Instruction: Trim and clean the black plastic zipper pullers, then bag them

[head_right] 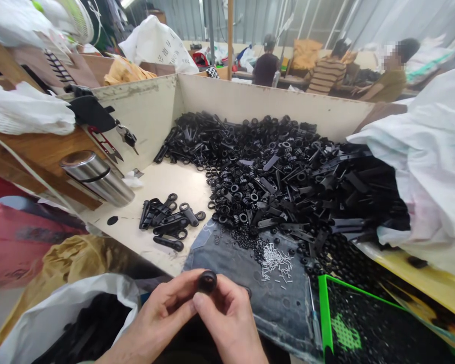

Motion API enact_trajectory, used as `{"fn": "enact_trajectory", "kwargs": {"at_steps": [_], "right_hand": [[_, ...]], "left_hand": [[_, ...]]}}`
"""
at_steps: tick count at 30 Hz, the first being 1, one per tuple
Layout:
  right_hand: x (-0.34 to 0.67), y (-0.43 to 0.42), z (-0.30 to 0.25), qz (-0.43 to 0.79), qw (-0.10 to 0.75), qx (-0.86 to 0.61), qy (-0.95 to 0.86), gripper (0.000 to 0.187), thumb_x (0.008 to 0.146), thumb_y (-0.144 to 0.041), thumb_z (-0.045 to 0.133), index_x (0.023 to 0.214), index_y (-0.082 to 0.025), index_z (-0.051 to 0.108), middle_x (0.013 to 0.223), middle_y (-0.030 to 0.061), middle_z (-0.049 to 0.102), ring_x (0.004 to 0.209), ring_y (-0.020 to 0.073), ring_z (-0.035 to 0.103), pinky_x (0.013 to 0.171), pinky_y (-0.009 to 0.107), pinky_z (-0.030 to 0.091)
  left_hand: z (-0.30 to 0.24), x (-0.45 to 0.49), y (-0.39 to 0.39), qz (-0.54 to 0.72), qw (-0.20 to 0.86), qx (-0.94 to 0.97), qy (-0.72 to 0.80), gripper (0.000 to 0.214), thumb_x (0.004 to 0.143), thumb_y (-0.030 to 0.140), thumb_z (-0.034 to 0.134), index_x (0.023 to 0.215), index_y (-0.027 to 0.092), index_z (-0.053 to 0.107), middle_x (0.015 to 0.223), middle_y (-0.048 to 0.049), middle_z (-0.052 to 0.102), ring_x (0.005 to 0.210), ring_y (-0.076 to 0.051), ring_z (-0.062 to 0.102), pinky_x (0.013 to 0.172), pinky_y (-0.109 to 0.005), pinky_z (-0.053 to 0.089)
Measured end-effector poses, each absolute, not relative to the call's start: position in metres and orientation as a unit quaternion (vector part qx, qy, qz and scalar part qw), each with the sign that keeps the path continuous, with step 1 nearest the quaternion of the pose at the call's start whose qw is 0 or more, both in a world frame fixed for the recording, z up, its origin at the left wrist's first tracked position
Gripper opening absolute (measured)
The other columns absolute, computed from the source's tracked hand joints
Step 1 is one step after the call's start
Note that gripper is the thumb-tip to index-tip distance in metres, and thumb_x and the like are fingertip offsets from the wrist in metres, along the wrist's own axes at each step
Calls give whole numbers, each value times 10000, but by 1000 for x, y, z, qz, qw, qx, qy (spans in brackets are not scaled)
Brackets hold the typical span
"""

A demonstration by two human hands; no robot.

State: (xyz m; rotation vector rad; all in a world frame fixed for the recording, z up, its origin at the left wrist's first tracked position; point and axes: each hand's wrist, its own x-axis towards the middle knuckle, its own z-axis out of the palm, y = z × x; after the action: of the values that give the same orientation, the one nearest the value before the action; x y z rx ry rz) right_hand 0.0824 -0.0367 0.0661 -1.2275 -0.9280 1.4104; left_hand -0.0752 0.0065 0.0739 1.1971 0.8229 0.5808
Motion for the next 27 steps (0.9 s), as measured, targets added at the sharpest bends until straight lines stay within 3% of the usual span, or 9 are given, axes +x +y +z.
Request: {"fn": "enact_trajectory", "kwargs": {"at_steps": [7, 13, 16, 18, 20, 23, 25, 27], "right_hand": [[81, -37, 65, 576, 513, -520, -366, 358, 803, -548, 768, 838, -192, 788, 804, 50, 719, 800, 224, 663, 754, 323, 543], [82, -41, 62, 563, 499, -521, -403, 319, 872, -496, 709, 894, -188, 786, 847, 51, 718, 810, 211, 637, 745, 302, 527], [84, -41, 66, 527, 474, -539, -455, 251, 922, -420, 670, 902, -194, 777, 826, 33, 694, 790, 186, 617, 732, 278, 516], [85, -41, 67, 538, 459, -529, -469, 209, 906, -386, 705, 1003, -215, 776, 884, 28, 702, 839, 190, 636, 764, 278, 527], [84, -43, 64, 578, 478, -502, -431, 391, 851, -402, 780, 1213, -264, 722, 1094, 47, 722, 1015, 228, 668, 877, 317, 547], [85, -48, 54, 593, 557, -490, -313, 667, 811, -508, 814, 1410, -337, 575, 1460, 80, 585, 1273, 271, 611, 1061, 408, 502], [87, -51, 48, 578, 580, -507, -270, 633, 843, -561, 769, 1392, -312, 576, 1463, 114, 582, 1273, 276, 623, 1068, 433, 508], [88, -50, 46, 579, 563, -519, -279, 545, 863, -579, 740, 1284, -251, 627, 1251, 136, 697, 1113, 264, 702, 957, 411, 574]], "left_hand": [[75, -85, 13, 226, 726, 545, 353, 441, 968, 389, 662, 1389, 263, 619, 1353, -76, 699, 1264, -271, 645, 1086, -363, 517], [77, -90, 8, 217, 723, 539, 375, 429, 965, 402, 665, 1376, 287, 620, 1318, -60, 714, 1276, -257, 634, 1091, -346, 504], [74, -87, 6, 237, 738, 512, 370, 382, 957, 385, 683, 1318, 266, 646, 1271, -59, 730, 1185, -228, 678, 1072, -328, 505], [73, -84, 9, 259, 757, 472, 371, 381, 923, 363, 731, 1277, 240, 657, 1183, -64, 757, 1093, -214, 709, 1026, -319, 525], [76, -79, 14, 284, 777, 413, 380, 413, 896, 338, 764, 1271, 215, 644, 1065, -66, 779, 971, -197, 730, 938, -302, 555], [84, -73, 23, 304, 805, 317, 399, 442, 898, 302, 759, 1297, 194, 601, 984, -68, 781, 839, -160, 733, 826, -258, 555], [88, -70, 28, 315, 818, 268, 401, 428, 902, 282, 751, 1285, 193, 582, 990, -72, 778, 843, -155, 734, 829, -251, 546], [89, -68, 29, 325, 823, 238, 401, 405, 901, 277, 747, 1256, 195, 573, 993, -77, 775, 862, -163, 729, 836, -267, 545]]}}
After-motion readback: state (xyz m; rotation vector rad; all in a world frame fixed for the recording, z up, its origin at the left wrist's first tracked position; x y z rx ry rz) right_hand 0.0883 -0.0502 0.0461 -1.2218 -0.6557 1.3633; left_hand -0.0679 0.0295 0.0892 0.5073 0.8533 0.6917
